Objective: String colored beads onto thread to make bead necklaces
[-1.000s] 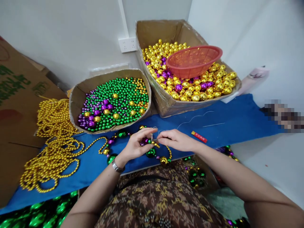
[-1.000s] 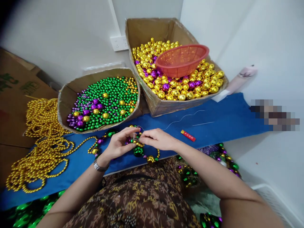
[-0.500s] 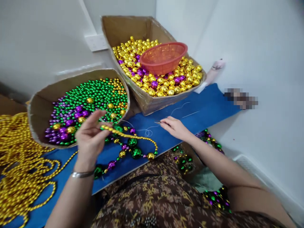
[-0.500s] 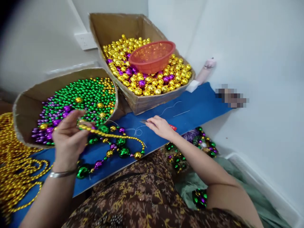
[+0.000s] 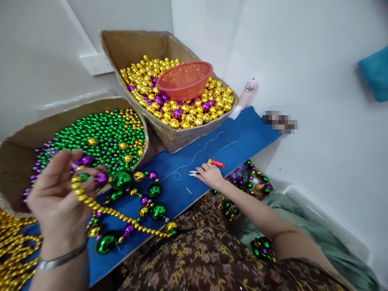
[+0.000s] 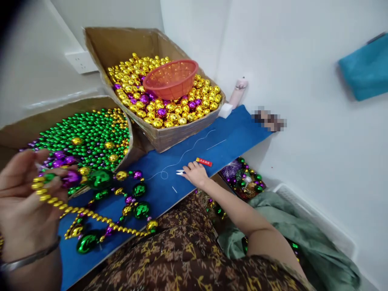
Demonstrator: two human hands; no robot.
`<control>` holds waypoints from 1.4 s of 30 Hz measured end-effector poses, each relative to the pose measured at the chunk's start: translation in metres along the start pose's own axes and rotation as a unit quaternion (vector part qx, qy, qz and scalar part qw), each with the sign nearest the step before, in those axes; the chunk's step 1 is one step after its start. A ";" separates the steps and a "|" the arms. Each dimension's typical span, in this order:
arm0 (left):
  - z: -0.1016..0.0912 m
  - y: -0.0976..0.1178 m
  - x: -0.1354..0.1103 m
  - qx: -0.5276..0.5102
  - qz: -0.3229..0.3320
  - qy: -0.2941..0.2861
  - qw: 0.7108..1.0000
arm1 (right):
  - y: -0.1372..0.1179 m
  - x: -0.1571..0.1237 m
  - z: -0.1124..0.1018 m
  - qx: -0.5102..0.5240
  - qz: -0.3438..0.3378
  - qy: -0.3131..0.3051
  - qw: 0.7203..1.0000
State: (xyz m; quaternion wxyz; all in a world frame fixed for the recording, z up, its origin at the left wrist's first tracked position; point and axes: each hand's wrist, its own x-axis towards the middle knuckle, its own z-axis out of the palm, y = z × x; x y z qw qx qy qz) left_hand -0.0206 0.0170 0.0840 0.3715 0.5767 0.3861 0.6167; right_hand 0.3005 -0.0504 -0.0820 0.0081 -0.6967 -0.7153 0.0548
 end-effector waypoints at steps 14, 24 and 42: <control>0.045 -0.067 -0.046 0.002 -0.062 -0.246 0.967 | 0.091 -0.008 -0.026 -0.016 0.168 -0.014 0.986; 0.054 -0.067 -0.053 -0.024 -0.054 -0.226 0.972 | 0.071 -0.007 -0.014 0.008 0.116 -0.026 0.993; 0.049 -0.058 -0.057 0.017 0.077 -0.201 0.976 | -0.067 0.028 -0.126 0.427 -0.240 -0.021 0.872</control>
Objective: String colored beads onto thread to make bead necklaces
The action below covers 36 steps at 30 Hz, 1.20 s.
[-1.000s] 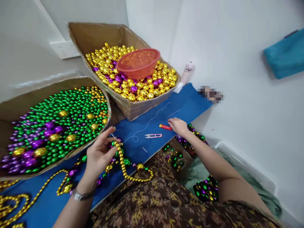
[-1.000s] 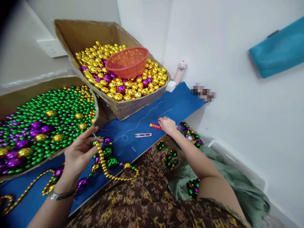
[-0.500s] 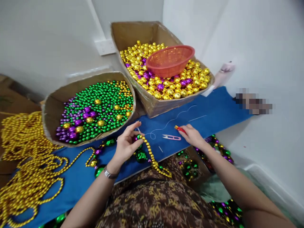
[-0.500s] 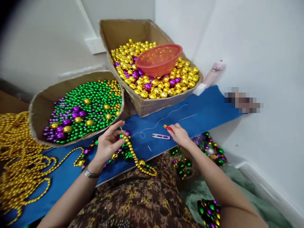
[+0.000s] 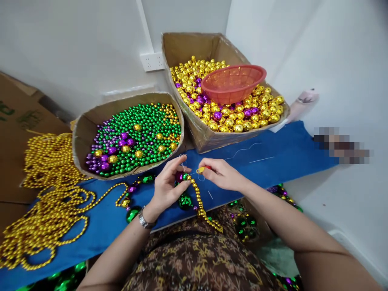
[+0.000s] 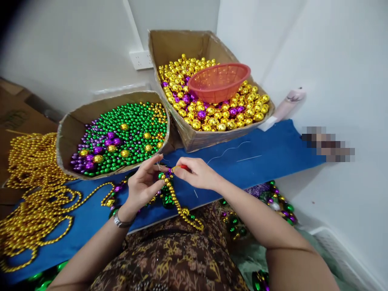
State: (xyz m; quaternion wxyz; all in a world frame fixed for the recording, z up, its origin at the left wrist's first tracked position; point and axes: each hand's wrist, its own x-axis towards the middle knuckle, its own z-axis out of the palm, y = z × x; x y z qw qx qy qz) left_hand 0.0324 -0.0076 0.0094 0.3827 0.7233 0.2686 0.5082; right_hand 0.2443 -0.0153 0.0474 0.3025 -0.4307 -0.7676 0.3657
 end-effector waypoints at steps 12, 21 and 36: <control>0.005 0.000 0.009 -0.012 0.049 0.049 0.998 | -0.008 0.022 -0.002 -0.068 -0.026 0.004 0.997; 0.003 -0.005 0.009 -0.044 0.050 0.039 0.997 | -0.009 0.028 -0.005 -0.138 -0.059 0.000 0.989; 0.004 -0.008 0.008 -0.080 0.011 0.025 0.996 | -0.003 0.034 -0.004 -0.226 -0.118 -0.003 0.967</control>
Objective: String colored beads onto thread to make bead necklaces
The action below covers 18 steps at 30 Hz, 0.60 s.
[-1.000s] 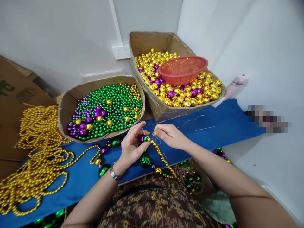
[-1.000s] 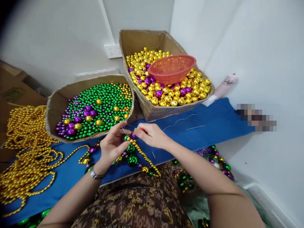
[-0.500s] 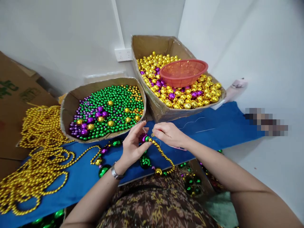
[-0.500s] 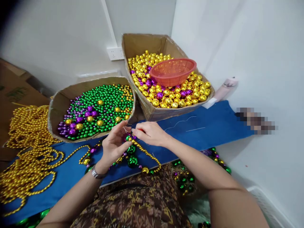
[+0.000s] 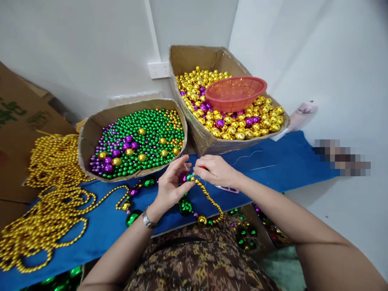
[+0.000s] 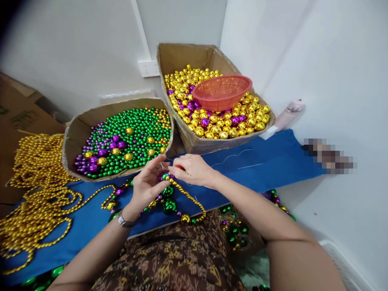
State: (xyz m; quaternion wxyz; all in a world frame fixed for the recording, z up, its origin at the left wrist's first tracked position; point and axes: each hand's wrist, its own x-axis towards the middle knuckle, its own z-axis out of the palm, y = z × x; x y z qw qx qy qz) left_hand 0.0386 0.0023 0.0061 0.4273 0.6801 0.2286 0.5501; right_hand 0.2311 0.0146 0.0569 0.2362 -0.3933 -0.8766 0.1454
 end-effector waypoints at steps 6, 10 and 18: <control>0.000 -0.001 -0.001 -0.004 -0.017 -0.003 1.000 | 0.001 -0.001 -0.001 -0.036 -0.011 0.003 0.999; -0.001 0.001 0.000 -0.006 -0.016 -0.007 1.000 | -0.001 -0.001 -0.003 -0.063 -0.021 0.010 0.998; -0.002 0.008 0.005 0.038 -0.018 -0.017 0.999 | 0.004 -0.009 -0.016 -0.017 0.014 0.040 0.999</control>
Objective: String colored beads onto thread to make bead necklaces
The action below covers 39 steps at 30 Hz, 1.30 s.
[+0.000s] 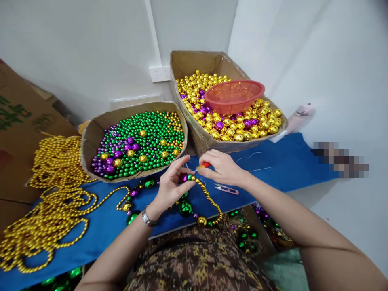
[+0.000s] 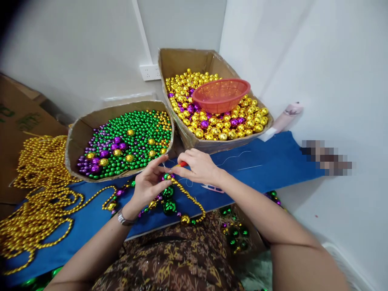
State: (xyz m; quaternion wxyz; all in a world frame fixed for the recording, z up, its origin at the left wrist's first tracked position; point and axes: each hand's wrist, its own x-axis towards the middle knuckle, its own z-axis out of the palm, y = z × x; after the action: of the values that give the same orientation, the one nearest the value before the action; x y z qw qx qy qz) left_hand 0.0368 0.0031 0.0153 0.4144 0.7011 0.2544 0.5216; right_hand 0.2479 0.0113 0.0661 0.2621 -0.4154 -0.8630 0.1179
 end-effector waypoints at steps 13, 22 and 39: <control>-0.003 0.011 0.011 0.250 0.102 0.009 0.963 | -0.035 -0.031 0.046 0.154 0.125 0.200 0.959; -0.004 0.020 0.014 0.342 0.204 -0.060 0.915 | -0.031 -0.034 0.036 0.054 0.049 0.164 0.984; -0.024 0.052 0.062 0.268 0.195 0.058 0.942 | 0.043 -0.102 0.059 -0.085 0.265 0.049 0.959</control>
State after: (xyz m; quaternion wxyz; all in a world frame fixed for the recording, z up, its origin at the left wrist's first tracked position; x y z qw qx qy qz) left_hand 0.0302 0.0321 0.0937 0.0860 0.7909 0.2661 0.5444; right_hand 0.2966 -0.0400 -0.0372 0.2273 -0.6549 -0.7152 0.0891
